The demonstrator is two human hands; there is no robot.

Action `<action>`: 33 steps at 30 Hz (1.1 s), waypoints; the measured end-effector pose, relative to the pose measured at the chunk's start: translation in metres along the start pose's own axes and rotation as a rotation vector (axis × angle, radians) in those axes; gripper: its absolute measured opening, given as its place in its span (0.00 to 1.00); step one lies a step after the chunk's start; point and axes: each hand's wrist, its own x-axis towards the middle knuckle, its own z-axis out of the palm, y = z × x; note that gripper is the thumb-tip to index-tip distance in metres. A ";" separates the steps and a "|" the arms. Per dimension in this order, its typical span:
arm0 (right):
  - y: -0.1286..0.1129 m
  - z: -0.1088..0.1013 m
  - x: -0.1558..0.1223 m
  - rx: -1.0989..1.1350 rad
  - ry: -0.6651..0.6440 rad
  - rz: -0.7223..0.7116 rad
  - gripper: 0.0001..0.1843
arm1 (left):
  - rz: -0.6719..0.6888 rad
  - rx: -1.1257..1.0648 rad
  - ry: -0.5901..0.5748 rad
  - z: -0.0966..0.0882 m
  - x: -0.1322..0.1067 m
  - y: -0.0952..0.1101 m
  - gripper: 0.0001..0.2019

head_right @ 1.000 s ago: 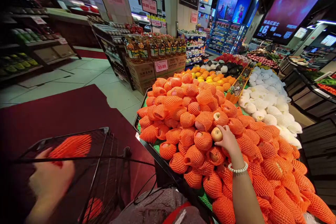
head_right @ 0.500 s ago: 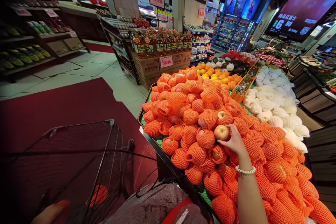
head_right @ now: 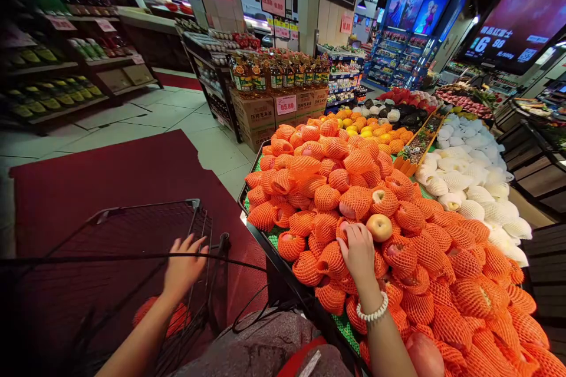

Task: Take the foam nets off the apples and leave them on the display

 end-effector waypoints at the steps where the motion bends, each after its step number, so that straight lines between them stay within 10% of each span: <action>1: 0.002 0.001 -0.004 -0.022 -0.005 0.012 0.10 | 0.090 -0.083 0.049 0.002 0.011 0.027 0.23; 9: 0.012 0.000 -0.061 0.044 0.005 0.354 0.15 | 0.680 -0.759 -0.014 -0.027 0.048 0.245 0.14; 16: 0.008 -0.002 -0.049 -0.020 -0.207 0.719 0.18 | 0.934 -0.821 -0.338 -0.047 0.048 0.364 0.16; 24: 0.014 0.036 -0.079 0.080 0.045 0.638 0.23 | 0.590 -0.387 -0.519 -0.052 0.018 0.414 0.46; 33: 0.011 0.031 -0.084 0.263 0.126 0.599 0.32 | 0.619 -0.696 -0.440 -0.034 0.022 0.388 0.49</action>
